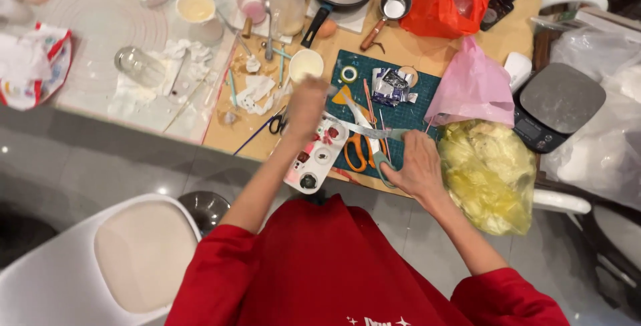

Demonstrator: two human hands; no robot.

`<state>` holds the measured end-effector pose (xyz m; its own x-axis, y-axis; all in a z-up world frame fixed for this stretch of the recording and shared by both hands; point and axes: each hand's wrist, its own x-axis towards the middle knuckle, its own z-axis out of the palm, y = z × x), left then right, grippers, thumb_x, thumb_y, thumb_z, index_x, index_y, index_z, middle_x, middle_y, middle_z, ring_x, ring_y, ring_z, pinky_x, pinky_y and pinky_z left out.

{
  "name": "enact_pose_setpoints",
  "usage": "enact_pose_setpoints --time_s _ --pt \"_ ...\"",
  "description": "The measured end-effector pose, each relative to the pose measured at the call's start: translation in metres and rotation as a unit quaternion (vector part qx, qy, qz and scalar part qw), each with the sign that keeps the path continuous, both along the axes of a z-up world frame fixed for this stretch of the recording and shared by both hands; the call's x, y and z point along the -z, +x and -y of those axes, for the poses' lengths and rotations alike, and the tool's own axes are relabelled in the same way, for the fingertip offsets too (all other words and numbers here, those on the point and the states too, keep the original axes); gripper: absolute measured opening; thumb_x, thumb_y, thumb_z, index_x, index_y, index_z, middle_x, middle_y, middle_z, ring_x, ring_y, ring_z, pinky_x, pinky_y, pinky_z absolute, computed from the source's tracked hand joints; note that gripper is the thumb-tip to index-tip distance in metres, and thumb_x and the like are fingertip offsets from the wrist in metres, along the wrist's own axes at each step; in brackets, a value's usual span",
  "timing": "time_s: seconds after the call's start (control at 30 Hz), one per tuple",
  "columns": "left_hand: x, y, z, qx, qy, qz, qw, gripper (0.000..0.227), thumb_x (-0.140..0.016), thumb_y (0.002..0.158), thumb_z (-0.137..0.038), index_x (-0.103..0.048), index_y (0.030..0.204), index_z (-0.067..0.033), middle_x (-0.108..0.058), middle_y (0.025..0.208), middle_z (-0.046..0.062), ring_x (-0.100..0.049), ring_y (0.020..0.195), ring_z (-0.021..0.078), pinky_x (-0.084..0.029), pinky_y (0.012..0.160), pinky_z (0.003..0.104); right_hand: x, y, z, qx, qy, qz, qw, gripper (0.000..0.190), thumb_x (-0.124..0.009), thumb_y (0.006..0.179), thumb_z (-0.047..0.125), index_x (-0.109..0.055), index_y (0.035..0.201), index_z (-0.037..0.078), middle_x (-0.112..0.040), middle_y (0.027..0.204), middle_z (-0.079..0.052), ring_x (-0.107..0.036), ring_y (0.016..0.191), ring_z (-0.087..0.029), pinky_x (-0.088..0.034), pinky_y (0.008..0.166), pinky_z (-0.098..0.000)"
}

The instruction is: The recorder is painting and preparing small decorative items, likely for candle making, using acrylic paints and brushes.

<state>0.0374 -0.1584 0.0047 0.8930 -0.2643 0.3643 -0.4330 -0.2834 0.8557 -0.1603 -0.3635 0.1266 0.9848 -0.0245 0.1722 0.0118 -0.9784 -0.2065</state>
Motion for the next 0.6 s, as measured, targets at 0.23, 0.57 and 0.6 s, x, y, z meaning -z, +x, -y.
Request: enact_pose_setpoints --time_s 0.23,0.57,0.6 --pt "0.024 -0.050 -0.047 -0.204 -0.134 -0.125 0.962 0.028 -0.071 0.081 0.002 -0.058 0.105 -0.0053 -0.066 0.091 0.004 -0.063 0.079 0.0158 -0.053 0.070 0.029 0.047 -0.004 0.007 0.014 0.365 -0.192 0.911 0.044 -0.080 0.086 0.032 -0.059 0.102 -0.002 -0.054 0.079 -0.017 -0.050 0.068 -0.028 -0.044 0.067 -0.0429" --pt "-0.044 -0.129 -0.027 -0.037 -0.339 -0.284 0.896 0.025 -0.073 0.084 0.004 -0.057 0.101 -0.0051 -0.062 0.093 -0.001 -0.061 0.076 0.0057 -0.050 0.066 0.023 0.054 0.016 -0.035 -0.097 0.545 -0.197 0.809 0.023 -0.076 0.089 0.017 -0.068 0.100 -0.001 -0.071 0.094 -0.007 -0.065 0.084 -0.013 -0.051 0.074 -0.0289" --pt "-0.046 -0.127 -0.028 -0.016 -0.340 -0.290 0.894 0.021 -0.073 0.087 0.004 -0.059 0.101 -0.0037 -0.065 0.092 0.001 -0.064 0.079 0.0063 -0.051 0.068 0.023 0.055 0.019 -0.039 -0.068 0.527 -0.162 0.832 0.025 -0.081 0.088 0.014 -0.065 0.100 -0.002 -0.068 0.096 -0.008 -0.059 0.084 -0.013 -0.048 0.073 -0.0293"
